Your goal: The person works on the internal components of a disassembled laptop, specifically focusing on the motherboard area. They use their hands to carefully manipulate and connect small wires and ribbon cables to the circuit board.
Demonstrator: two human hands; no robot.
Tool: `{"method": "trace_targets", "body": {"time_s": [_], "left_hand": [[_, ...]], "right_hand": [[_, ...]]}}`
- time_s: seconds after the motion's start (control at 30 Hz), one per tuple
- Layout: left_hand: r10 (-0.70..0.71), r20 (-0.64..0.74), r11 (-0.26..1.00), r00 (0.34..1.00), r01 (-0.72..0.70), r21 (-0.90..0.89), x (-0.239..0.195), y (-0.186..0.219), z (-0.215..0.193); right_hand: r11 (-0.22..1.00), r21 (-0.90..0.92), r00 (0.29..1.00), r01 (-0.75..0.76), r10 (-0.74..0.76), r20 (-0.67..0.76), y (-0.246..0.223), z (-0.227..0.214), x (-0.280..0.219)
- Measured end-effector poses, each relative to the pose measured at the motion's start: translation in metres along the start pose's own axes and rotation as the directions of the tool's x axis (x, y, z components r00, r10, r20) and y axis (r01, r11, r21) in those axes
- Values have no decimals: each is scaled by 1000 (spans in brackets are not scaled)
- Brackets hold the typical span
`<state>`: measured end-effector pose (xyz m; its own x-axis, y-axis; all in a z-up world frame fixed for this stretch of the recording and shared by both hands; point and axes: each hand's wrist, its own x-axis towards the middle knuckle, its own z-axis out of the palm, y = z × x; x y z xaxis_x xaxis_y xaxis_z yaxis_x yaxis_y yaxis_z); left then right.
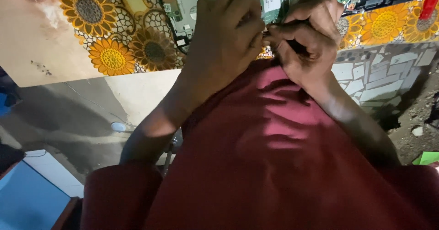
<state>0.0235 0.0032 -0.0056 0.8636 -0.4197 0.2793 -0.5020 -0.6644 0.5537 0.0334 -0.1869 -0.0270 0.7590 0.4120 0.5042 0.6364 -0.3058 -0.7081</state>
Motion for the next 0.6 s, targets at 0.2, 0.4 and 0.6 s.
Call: {"method": "trace_targets", "body": {"time_s": [0.2,0.4,0.6], "left_hand": [[-16,-11,999,1000,16,-32,-1,0,3],[4,-19,975,1000,-8,-220,-2,-4,-6],[-39,-16,966,999,34,-255,-4,-2,-6]], "right_hand": [[1000,-10,1000,23,-23,16,0,-1,0],[998,-56,999,9,-6,44,-3,-2,2],[994,-106,997,2,6,73,-7,-3,2]]}}
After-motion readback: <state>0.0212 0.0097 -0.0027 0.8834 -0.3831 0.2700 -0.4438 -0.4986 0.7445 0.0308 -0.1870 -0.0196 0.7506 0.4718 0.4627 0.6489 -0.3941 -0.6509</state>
